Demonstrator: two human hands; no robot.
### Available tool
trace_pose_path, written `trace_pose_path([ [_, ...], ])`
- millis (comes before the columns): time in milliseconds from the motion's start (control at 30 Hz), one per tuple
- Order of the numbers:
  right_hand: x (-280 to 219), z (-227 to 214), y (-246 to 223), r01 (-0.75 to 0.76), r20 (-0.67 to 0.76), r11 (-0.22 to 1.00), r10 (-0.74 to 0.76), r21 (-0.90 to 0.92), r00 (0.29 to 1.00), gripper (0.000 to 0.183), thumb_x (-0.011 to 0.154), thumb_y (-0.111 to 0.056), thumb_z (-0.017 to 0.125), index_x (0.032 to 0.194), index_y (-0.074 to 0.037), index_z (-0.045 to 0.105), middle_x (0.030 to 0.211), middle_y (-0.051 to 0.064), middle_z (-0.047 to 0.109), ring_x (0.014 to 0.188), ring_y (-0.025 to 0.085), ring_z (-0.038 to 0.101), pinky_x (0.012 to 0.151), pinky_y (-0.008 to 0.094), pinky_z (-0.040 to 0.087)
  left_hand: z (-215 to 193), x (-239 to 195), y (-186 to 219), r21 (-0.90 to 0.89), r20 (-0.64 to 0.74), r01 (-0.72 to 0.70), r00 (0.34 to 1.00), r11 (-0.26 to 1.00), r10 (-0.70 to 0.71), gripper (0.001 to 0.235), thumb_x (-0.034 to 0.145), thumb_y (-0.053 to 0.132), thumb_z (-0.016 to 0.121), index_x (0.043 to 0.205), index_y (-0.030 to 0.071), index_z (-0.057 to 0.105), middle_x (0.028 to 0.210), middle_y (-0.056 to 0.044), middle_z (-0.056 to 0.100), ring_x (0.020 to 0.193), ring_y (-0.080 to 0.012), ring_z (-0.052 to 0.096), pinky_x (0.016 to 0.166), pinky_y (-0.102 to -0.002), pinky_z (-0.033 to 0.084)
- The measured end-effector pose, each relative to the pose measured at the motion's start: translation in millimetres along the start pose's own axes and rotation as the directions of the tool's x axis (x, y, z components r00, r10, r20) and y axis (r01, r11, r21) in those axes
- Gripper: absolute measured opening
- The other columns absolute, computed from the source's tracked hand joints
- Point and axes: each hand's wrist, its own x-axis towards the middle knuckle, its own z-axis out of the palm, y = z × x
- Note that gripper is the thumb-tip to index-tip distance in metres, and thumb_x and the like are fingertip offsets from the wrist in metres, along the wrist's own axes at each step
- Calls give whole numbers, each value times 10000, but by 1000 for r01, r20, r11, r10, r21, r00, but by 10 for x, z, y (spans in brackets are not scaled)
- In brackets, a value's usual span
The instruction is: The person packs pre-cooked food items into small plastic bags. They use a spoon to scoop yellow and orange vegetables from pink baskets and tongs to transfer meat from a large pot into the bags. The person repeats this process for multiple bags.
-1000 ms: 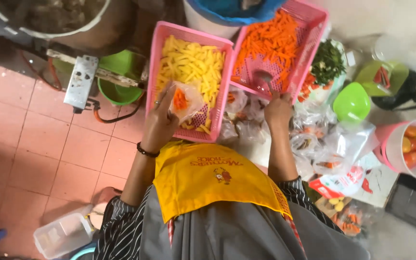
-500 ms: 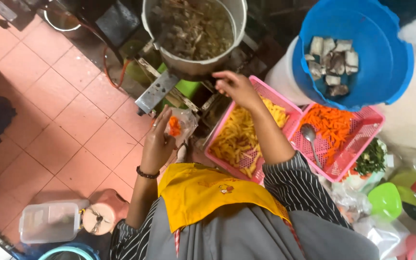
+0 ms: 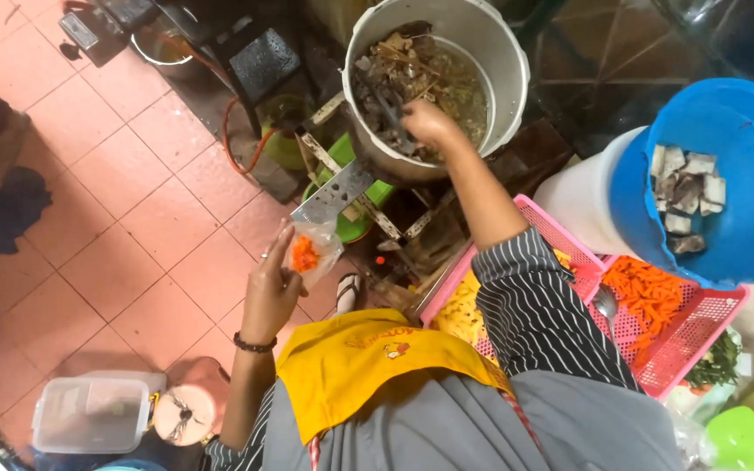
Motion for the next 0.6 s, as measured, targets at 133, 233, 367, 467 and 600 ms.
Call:
trace_pose_path([
  [133,-602,-549,-304,-14,64,878,51,-478,997,472,921,-53,579,1391,-66,627,1066,241,732,940,393,738,750,540,641,-129,164,-138,15,-20,19,1000,1000,-19,779,729,-179,448,1484,12,458,1553,-253,419,496,-267,698,502,-303,553],
  [233,-777,-615,-396,-32,-95,855,-20,-518,995,377,956,-199,556,1307,-253,680,1049,154,759,1075,359,704,915,544,569,-176,302,-157,-3,-22,32,999,999,-32,778,723,-171,452,1478,14,472,1545,-253,435,496,-274,701,490,-310,556],
  [367,-802,-517,-519,-9,-233,796,-166,-605,958,382,1012,-420,613,1320,-195,638,1007,188,707,986,428,722,838,595,574,-211,506,-130,-27,-18,0,1000,1000,0,806,725,-178,452,1504,28,450,1520,-282,433,509,-276,697,503,-308,562],
  [467,-800,-434,-676,13,-266,735,-262,-678,927,391,958,-347,729,1292,-159,653,1063,175,638,890,463,730,772,594,599,-197,642,-139,-56,7,-29,1000,998,29,807,727,-182,436,1508,17,431,1574,-268,371,530,-272,702,522,-292,566],
  [600,-544,-262,-675,-3,-302,661,-339,-751,891,313,952,-252,730,1226,-116,663,1202,157,553,816,458,741,764,594,615,-156,802,-131,-78,30,-88,995,993,91,799,726,-192,435,1500,9,434,1581,-258,360,527,-283,705,499,-277,566],
])
